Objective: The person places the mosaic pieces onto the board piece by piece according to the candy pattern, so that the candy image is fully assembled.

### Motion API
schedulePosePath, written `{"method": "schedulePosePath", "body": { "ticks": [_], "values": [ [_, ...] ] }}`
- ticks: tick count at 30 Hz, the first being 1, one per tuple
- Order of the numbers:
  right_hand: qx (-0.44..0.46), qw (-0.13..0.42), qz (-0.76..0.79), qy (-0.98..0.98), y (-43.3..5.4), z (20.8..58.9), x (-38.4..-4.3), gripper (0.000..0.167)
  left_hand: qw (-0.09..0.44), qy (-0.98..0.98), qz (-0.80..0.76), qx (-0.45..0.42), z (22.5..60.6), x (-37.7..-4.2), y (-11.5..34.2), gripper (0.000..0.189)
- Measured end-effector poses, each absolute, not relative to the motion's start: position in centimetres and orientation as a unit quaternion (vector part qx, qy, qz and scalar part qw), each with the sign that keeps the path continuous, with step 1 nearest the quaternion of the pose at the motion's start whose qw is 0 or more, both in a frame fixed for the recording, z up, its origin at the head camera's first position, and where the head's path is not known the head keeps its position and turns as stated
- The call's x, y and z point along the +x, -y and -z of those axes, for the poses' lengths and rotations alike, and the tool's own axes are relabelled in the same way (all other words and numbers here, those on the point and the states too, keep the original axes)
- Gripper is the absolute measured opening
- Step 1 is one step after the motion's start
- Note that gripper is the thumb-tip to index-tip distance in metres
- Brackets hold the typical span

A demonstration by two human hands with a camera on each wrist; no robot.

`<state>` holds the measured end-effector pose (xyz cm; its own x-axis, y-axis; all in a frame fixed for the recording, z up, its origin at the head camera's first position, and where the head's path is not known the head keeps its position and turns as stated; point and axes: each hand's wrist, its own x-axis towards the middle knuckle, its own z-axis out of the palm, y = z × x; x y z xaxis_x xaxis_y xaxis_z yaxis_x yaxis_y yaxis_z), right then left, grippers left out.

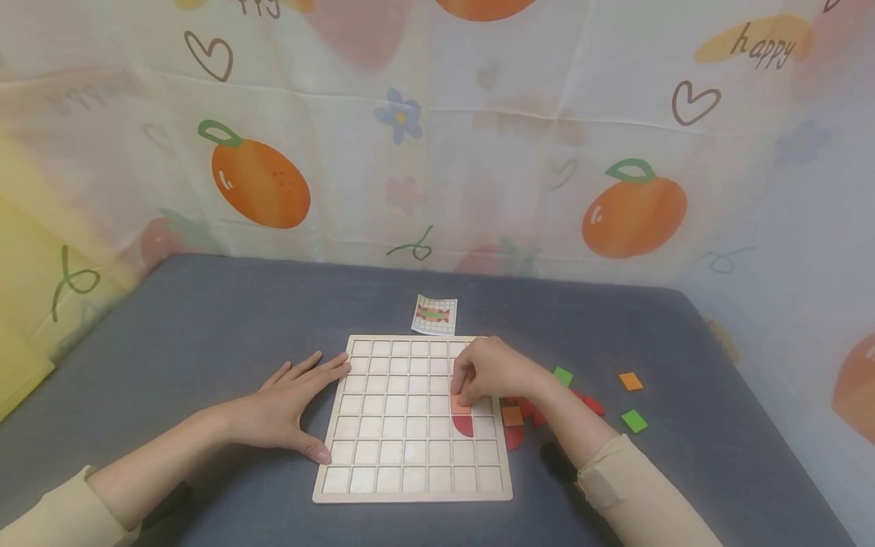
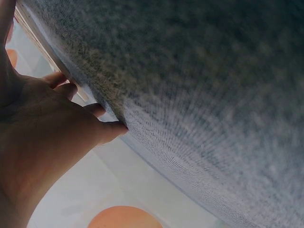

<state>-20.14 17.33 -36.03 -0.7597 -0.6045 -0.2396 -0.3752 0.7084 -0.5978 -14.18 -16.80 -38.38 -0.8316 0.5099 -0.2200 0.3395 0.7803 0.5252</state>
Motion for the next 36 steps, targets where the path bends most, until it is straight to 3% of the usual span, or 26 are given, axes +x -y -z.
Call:
{"method": "schedulePosePath", "body": {
  "ticks": [36],
  "values": [
    [-0.265, 0.215, 0.272, -0.9, -17.18, 35.3, -20.06, 0.014, 0.181, -0.927, -0.237, 0.227, 38.29, -14.2, 16.75, 0.122]
  ]
}}
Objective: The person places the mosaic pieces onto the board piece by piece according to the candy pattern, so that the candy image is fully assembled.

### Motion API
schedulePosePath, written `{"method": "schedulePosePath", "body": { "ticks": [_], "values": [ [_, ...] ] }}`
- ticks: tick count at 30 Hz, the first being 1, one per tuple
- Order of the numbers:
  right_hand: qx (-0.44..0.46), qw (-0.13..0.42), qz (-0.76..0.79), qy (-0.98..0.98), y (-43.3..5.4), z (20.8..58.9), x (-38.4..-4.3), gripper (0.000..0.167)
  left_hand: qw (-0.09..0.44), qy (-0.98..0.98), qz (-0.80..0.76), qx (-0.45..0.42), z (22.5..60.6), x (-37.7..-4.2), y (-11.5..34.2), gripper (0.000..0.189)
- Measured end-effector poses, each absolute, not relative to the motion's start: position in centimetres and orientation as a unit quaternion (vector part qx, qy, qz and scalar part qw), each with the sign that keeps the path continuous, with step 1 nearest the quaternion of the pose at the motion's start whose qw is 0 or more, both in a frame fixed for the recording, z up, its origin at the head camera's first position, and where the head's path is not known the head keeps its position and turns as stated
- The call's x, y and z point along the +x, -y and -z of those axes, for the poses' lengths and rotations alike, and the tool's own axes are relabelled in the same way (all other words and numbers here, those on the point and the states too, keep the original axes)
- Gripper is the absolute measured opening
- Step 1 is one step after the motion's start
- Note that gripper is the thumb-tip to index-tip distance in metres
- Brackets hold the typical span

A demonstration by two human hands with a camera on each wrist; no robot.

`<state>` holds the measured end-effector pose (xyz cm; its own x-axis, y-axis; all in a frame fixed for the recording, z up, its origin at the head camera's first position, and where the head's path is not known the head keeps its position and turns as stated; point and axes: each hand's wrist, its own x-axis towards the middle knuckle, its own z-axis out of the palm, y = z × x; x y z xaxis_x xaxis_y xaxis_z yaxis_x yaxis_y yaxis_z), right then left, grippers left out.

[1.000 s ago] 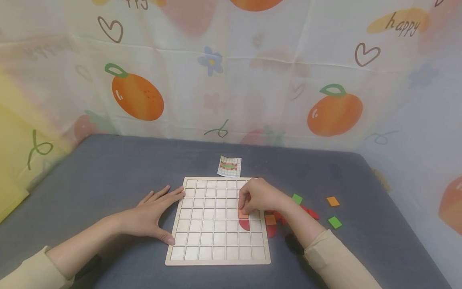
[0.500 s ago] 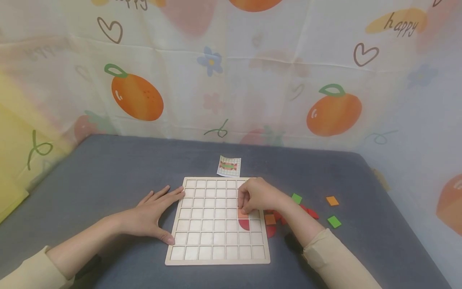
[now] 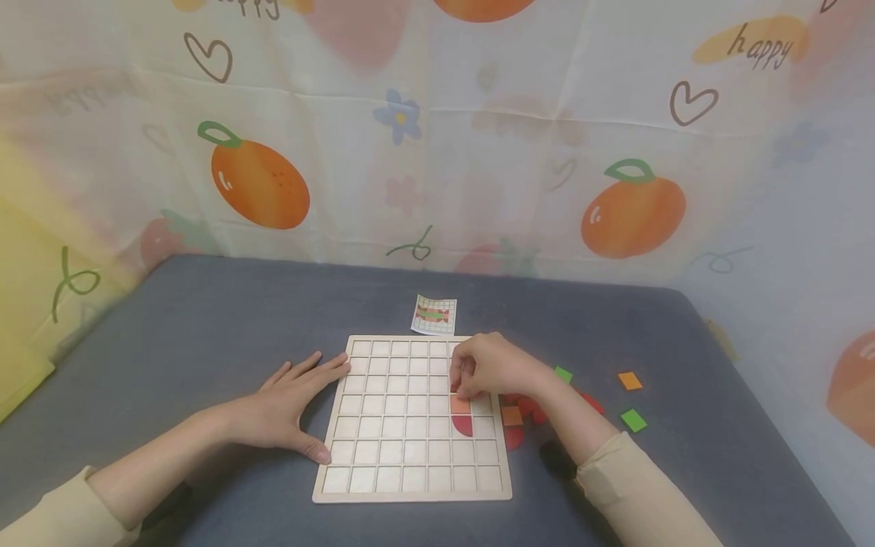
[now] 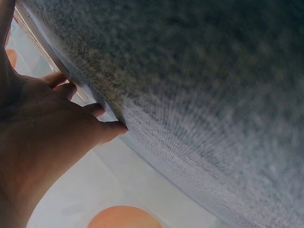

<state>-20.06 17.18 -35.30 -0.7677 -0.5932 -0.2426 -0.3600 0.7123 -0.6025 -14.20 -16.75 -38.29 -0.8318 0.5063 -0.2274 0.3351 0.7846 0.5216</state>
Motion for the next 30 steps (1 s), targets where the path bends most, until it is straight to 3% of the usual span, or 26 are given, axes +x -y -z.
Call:
{"method": "schedulePosePath", "body": {
  "ticks": [9, 30],
  "values": [
    [-0.25, 0.228, 0.295, -0.893, -18.1, 33.9, -20.2, 0.007, 0.182, -0.927, -0.236, 0.228, 38.5, -14.3, 16.8, 0.121],
    [-0.196, 0.176, 0.283, -0.922, -23.1, 32.1, -21.7, 0.022, 0.181, -0.927, -0.236, 0.229, 38.4, -14.2, 16.8, 0.122]
  ]
}}
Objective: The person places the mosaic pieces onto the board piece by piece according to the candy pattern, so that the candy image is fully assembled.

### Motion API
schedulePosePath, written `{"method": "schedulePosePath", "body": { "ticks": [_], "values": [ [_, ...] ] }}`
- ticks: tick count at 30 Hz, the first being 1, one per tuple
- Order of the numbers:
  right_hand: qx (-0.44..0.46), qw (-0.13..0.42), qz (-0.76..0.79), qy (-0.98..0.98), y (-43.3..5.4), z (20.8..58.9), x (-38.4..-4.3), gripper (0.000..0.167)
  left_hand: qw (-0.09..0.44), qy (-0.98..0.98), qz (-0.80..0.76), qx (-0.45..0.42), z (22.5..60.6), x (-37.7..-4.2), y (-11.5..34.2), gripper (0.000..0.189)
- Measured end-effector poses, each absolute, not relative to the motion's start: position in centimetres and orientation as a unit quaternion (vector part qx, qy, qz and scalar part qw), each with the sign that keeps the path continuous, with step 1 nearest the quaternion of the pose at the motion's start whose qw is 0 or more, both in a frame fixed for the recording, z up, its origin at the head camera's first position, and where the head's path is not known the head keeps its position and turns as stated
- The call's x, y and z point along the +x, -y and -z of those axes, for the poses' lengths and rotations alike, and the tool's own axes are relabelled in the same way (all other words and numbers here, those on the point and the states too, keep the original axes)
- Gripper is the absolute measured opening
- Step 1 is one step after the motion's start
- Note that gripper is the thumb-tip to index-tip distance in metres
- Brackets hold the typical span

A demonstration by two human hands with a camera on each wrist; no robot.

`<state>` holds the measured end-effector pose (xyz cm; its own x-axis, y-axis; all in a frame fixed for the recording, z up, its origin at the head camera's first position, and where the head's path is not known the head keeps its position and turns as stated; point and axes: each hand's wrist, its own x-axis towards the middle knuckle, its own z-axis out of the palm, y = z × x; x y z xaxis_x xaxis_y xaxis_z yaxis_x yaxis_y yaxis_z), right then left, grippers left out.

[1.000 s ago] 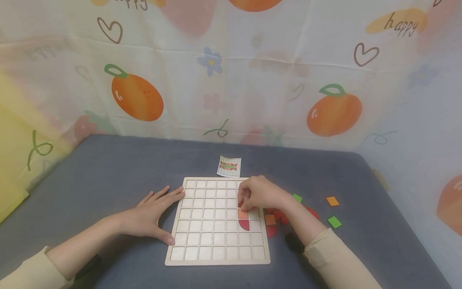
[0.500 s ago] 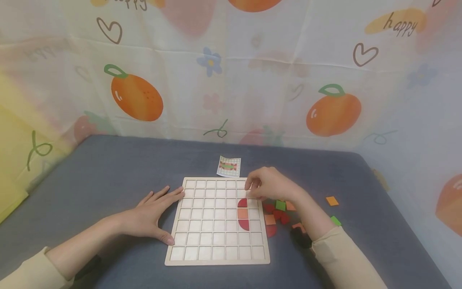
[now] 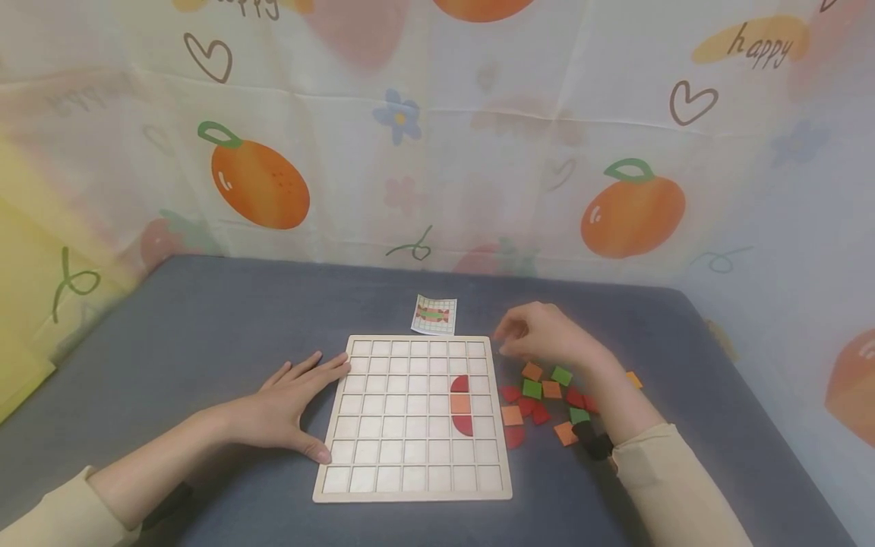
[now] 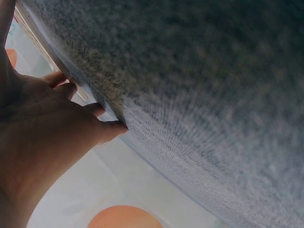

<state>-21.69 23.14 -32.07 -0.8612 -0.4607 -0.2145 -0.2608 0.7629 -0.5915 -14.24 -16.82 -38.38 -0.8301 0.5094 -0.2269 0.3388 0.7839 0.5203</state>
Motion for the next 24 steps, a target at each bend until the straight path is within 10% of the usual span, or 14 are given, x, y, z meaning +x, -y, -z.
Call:
{"method": "schedulePosePath", "body": {
  "ticks": [24],
  "values": [
    [-0.136, 0.283, 0.289, -0.904, -33.4, 34.1, -20.3, 0.03, 0.182, -0.926, -0.241, 0.225, 38.5, -14.2, 16.8, 0.122]
  ]
}}
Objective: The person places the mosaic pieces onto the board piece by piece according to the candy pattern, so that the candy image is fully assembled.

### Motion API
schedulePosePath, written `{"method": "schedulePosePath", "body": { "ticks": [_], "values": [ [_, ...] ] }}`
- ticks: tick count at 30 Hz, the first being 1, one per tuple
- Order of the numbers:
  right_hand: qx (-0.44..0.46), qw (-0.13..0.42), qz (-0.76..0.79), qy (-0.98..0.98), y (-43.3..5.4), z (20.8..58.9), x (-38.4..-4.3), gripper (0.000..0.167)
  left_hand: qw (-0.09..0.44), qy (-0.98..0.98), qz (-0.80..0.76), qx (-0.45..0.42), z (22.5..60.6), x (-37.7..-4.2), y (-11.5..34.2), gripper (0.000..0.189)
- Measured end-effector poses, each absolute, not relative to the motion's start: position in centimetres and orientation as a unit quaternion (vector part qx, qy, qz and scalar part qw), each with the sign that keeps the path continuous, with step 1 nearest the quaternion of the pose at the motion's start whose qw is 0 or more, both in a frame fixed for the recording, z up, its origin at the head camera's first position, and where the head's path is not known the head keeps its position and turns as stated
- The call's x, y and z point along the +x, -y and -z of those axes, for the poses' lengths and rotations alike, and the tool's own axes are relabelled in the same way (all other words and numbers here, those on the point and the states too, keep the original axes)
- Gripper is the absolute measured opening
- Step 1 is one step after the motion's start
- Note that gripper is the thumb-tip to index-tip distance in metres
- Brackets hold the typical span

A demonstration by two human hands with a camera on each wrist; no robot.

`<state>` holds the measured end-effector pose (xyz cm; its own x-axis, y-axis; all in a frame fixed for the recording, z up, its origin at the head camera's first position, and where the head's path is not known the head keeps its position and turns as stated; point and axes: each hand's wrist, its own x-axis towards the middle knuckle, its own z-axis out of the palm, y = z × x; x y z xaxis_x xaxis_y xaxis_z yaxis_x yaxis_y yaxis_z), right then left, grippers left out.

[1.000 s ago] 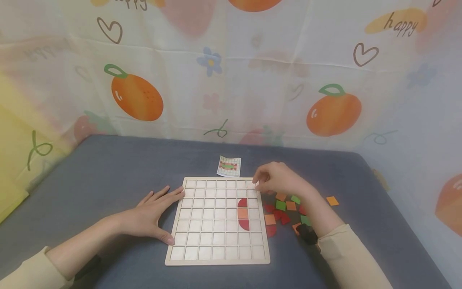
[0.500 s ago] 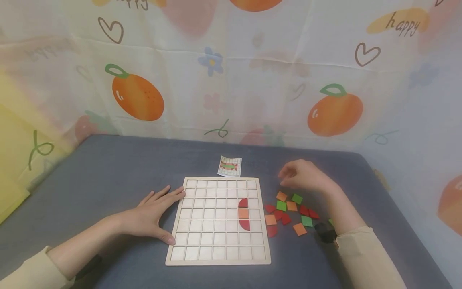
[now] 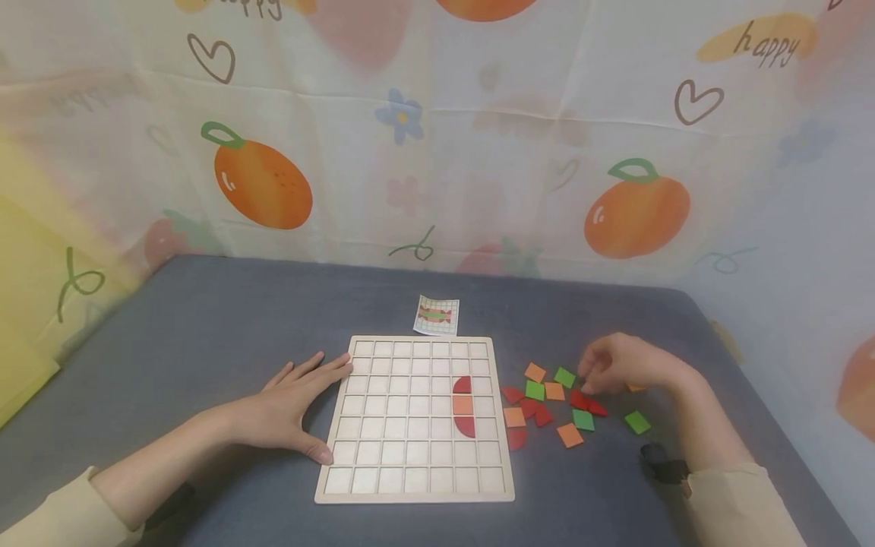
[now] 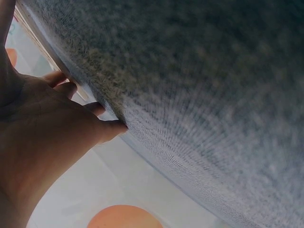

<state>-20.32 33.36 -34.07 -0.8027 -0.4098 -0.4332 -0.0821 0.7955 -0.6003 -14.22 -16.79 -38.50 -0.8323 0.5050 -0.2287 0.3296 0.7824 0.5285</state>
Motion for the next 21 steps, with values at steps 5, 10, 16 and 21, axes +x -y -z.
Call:
{"method": "schedulePosePath", "body": {
  "ticks": [5, 10, 16, 21],
  "values": [
    [-0.146, 0.3, 0.265, -0.905, -34.0, 34.5, -19.8, 0.03, 0.183, -0.926, -0.24, 0.226, 38.5, -14.2, 16.8, 0.122],
    [-0.163, 0.304, 0.27, -0.899, -34.1, 34.8, -19.6, 0.031, 0.183, -0.927, -0.237, 0.226, 38.6, -14.2, 16.8, 0.122],
    [-0.186, 0.292, 0.256, -0.903, -34.0, 35.2, -19.5, 0.024, 0.182, -0.928, -0.235, 0.226, 38.6, -14.3, 16.8, 0.122],
    [-0.178, 0.284, 0.234, -0.913, -33.5, 35.1, -19.4, 0.019, 0.179, -0.93, -0.232, 0.224, 38.6, -14.3, 16.7, 0.122]
  ]
}}
